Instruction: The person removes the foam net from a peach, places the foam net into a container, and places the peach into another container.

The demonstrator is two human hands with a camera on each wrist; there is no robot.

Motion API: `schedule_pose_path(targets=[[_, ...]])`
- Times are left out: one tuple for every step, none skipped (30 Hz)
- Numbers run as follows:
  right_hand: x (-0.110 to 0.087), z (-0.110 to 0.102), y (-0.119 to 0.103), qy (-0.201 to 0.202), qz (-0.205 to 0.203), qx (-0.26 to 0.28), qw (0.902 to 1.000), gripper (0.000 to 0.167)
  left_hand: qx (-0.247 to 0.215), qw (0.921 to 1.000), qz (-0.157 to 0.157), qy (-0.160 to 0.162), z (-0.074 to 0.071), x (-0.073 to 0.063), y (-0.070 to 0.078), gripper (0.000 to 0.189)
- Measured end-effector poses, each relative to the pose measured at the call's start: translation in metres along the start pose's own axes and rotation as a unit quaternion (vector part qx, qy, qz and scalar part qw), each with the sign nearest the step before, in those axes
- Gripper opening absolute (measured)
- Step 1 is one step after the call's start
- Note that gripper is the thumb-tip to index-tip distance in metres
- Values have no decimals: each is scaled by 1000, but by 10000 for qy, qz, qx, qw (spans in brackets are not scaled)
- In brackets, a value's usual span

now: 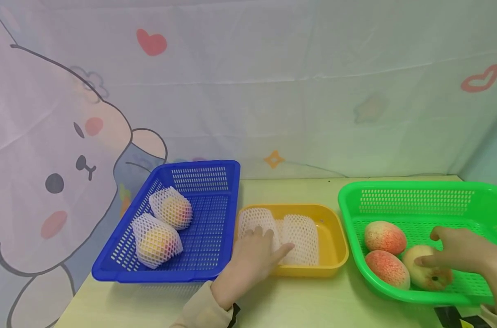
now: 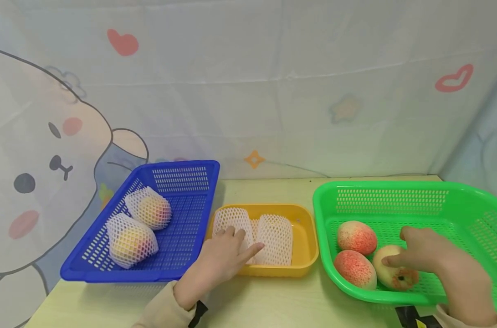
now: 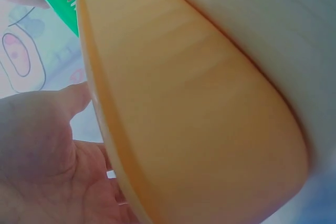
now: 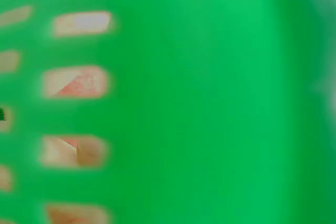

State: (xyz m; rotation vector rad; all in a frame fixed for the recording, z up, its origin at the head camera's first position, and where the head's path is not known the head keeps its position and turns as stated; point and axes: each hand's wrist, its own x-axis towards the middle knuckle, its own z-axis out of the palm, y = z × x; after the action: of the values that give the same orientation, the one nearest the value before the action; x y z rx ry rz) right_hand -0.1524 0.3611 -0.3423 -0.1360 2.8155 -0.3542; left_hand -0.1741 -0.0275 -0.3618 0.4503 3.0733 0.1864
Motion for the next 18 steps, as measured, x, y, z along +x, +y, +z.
schedule_pose_path(targets=[[0, 0, 1, 34, -10, -29, 10000, 76, -11, 10000, -21, 0, -1, 0, 0, 74], [-1, -1, 1, 73, -19, -63, 10000, 76, -10, 10000, -47, 2, -1, 0, 0, 74], [-3, 0, 2, 161, -23, -99, 9998, 76, -2, 10000, -62, 13, -2, 0, 0, 74], [-4, -1, 2, 222, -27, -131, 9997, 76, -13, 10000, -80, 19, -2, 0, -1, 74], [-5, -2, 1, 286, -29, -172, 9994, 76, -27, 10000, -87, 29, -3, 0, -1, 74], [-7, -2, 1, 350, -28, -225, 9991, 77, -48, 9999, -94, 42, -3, 0, -1, 74], [-8, -3, 0, 390, -10, -278, 9989, 77, -68, 9999, -97, 56, -4, 0, -1, 74], [-10, -4, -1, 423, 7, -321, 9986, 77, -75, 9999, -94, 65, -4, 0, -1, 74], [-11, -5, -1, 453, 22, -350, 9984, 77, -90, 9999, -84, 76, -4, 0, -1, 74], [-12, -6, -2, 466, 23, -377, 9982, 76, -110, 9999, -75, 81, -5, -1, -1, 74], [-13, -6, -3, 484, 30, -391, 9981, 76, -115, 9999, -65, 87, -5, -1, -1, 73], [-14, -7, -3, 507, 41, -401, 9979, 75, -120, 9999, -61, 82, -6, -1, -1, 73], [-14, -7, -4, 521, 49, -400, 9978, 75, -121, 9999, -58, 77, -6, -2, -1, 73], [-15, -7, -4, 536, 56, -390, 9978, 75, -119, 9999, -54, 76, -7, -2, -1, 73], [-16, -7, -4, 558, 58, -390, 9977, 75, -122, 9999, -52, 75, -8, -3, -1, 73], [-16, -8, -4, 575, 60, -404, 9975, 75, -126, 9999, -50, 78, -9, -3, -1, 72], [-16, -8, -3, 569, 76, -413, 9975, 76, -135, 9999, -51, 82, -10, -4, 0, 72], [-16, -8, -3, 553, 97, -420, 9975, 77, -145, 9998, -47, 100, -11, -4, 0, 72]])
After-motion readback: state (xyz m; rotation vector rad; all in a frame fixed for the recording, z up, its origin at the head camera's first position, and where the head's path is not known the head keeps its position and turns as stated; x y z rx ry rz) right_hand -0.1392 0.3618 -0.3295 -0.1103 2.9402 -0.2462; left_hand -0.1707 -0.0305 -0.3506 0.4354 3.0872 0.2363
